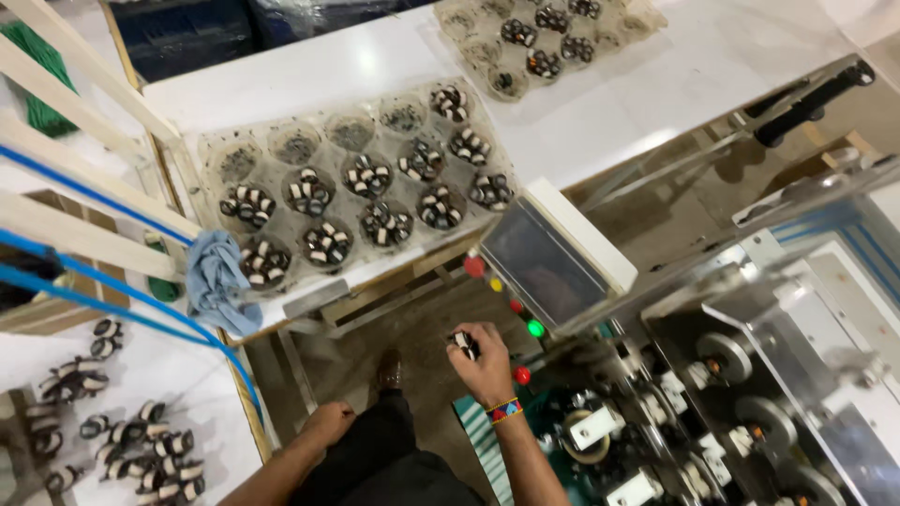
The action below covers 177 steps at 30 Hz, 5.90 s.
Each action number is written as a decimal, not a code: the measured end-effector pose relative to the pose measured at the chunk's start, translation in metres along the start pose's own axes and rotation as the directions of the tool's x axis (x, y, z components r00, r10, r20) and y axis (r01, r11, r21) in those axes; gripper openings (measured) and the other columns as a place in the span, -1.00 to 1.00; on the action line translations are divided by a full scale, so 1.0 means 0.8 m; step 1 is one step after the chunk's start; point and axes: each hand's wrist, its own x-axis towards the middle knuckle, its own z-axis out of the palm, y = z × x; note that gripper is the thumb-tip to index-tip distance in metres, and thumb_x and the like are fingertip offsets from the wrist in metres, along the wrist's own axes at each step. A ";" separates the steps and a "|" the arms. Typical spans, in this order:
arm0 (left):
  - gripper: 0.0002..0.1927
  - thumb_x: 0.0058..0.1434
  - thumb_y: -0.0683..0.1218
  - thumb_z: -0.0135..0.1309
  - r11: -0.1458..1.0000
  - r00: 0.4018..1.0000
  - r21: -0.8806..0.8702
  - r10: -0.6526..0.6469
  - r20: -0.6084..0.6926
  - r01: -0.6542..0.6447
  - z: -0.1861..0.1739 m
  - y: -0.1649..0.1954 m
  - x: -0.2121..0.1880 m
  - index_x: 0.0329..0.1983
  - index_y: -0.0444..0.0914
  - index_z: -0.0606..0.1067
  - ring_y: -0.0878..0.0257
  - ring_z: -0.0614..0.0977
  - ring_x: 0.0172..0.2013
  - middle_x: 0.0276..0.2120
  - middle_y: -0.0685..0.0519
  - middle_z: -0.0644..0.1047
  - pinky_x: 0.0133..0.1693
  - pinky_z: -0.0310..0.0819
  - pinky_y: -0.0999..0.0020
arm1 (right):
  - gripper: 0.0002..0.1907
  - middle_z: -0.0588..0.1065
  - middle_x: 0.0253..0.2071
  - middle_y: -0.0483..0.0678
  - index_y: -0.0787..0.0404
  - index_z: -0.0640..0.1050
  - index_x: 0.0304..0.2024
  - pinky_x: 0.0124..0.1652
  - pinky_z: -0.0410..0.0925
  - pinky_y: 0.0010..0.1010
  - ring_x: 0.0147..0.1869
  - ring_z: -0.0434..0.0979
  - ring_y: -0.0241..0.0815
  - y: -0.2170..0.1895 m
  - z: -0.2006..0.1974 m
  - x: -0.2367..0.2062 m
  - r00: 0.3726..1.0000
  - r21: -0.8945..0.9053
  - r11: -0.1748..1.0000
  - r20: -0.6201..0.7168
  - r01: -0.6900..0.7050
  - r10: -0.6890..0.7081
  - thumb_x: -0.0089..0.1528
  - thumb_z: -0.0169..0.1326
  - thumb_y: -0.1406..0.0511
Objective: The person stands at an industrial multi-spindle winding machine, places small spools into the machine's holders, pulls the red-handled lever to run the machine, then removes the wound components and sets them on the green work surface and nearby trays. They repeat this loading, cycling and unloading sequence throughout the episode.
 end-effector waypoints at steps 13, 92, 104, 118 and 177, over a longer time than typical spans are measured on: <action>-0.73 0.25 0.11 0.13 0.979 1.000 -0.204 -0.014 -0.026 0.009 -0.129 -0.043 0.093 -0.17 -0.15 0.58 -0.04 0.66 -0.08 -0.20 -0.06 0.64 -0.02 0.53 0.14 | -0.65 0.50 -0.06 0.10 0.18 0.63 -0.14 -0.07 0.45 -0.15 -0.05 0.56 0.09 -0.060 0.166 0.445 0.979 -0.318 0.930 -0.026 0.183 -0.201 0.08 0.27 0.17; -0.72 -0.07 -0.02 0.40 0.230 0.204 0.046 0.737 0.644 -0.972 0.570 0.344 -0.242 -0.44 -0.24 0.57 0.05 0.62 -0.40 -0.47 -0.03 0.59 -0.33 0.47 0.13 | -0.73 0.56 -0.41 0.02 0.26 0.57 -0.21 -0.30 0.44 -0.32 -0.35 0.56 -0.15 0.180 -0.188 -0.769 0.548 0.280 0.797 -0.603 -0.535 0.580 0.11 0.24 0.24; -0.81 0.12 -0.08 0.28 0.182 0.329 0.294 0.733 0.596 -0.938 0.641 0.354 -0.262 -0.40 -0.22 0.49 -0.07 0.61 -0.19 -0.25 -0.06 0.55 -0.16 0.48 0.03 | -0.52 0.41 -0.58 -0.16 0.33 0.60 -0.30 -0.51 0.29 -0.45 -0.56 0.38 -0.35 0.209 -0.145 -0.806 0.306 0.784 0.461 -0.356 -0.416 0.883 0.41 -0.09 0.06; -0.85 0.10 -0.18 0.23 -0.097 0.195 0.414 0.771 0.607 -0.905 0.700 0.371 -0.255 -0.31 -0.30 0.50 -0.11 0.63 -0.15 -0.17 -0.15 0.53 -0.16 0.56 0.03 | -0.53 0.44 -0.55 -0.07 0.33 0.53 -0.36 -0.50 0.34 -0.39 -0.57 0.43 -0.27 0.211 -0.164 -0.795 0.127 0.864 0.332 -0.307 -0.378 0.943 0.40 -0.09 0.07; -0.82 0.14 -0.12 0.28 0.038 0.383 0.488 0.674 0.631 -0.872 0.665 0.376 -0.240 -0.34 -0.32 0.54 -0.09 0.68 -0.21 -0.03 -0.12 0.53 -0.19 0.63 0.08 | -0.50 0.45 -0.58 -0.13 0.29 0.63 -0.23 -0.51 0.28 -0.40 -0.58 0.39 -0.32 0.210 -0.137 -0.769 0.185 0.828 0.342 -0.289 -0.445 0.939 0.41 -0.10 0.02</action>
